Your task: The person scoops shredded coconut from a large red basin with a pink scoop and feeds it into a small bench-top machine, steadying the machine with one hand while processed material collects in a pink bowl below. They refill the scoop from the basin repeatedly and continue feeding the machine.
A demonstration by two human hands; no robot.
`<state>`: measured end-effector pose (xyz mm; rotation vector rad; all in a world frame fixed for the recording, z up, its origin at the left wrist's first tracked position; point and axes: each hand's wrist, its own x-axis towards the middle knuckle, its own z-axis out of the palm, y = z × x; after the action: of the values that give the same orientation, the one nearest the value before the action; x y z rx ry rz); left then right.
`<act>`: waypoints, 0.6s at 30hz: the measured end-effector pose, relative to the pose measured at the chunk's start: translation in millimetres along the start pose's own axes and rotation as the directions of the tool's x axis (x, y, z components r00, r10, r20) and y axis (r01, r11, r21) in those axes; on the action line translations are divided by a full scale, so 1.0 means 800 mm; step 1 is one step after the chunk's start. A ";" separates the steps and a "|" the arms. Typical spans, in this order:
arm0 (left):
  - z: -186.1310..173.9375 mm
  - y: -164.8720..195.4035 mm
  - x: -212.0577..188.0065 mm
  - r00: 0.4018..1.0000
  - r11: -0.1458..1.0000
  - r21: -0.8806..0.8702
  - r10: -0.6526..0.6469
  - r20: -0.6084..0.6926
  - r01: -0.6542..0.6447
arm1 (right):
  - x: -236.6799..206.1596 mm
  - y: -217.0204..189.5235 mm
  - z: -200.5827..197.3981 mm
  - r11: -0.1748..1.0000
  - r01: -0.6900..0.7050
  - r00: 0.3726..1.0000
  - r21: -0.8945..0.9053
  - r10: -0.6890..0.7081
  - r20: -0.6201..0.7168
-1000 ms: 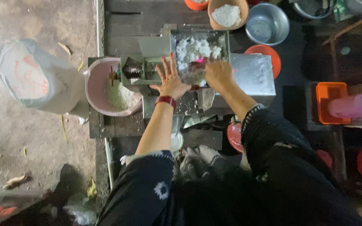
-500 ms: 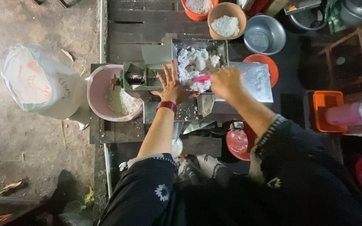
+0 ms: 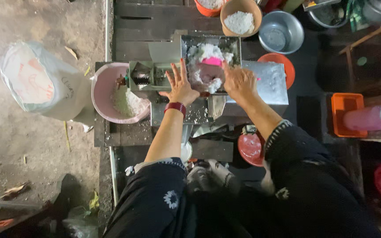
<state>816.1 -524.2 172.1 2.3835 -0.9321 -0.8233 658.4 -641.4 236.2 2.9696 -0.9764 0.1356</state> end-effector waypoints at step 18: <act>0.006 -0.002 0.009 0.998 0.999 0.042 -0.029 0.057 0.027 | 0.013 0.017 -0.014 0.962 0.236 0.969 -0.136 -0.244 -0.040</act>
<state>818.0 -528.8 165.4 2.4248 -0.9489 -0.8960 657.8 -658.2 248.5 2.9146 -0.5873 0.1453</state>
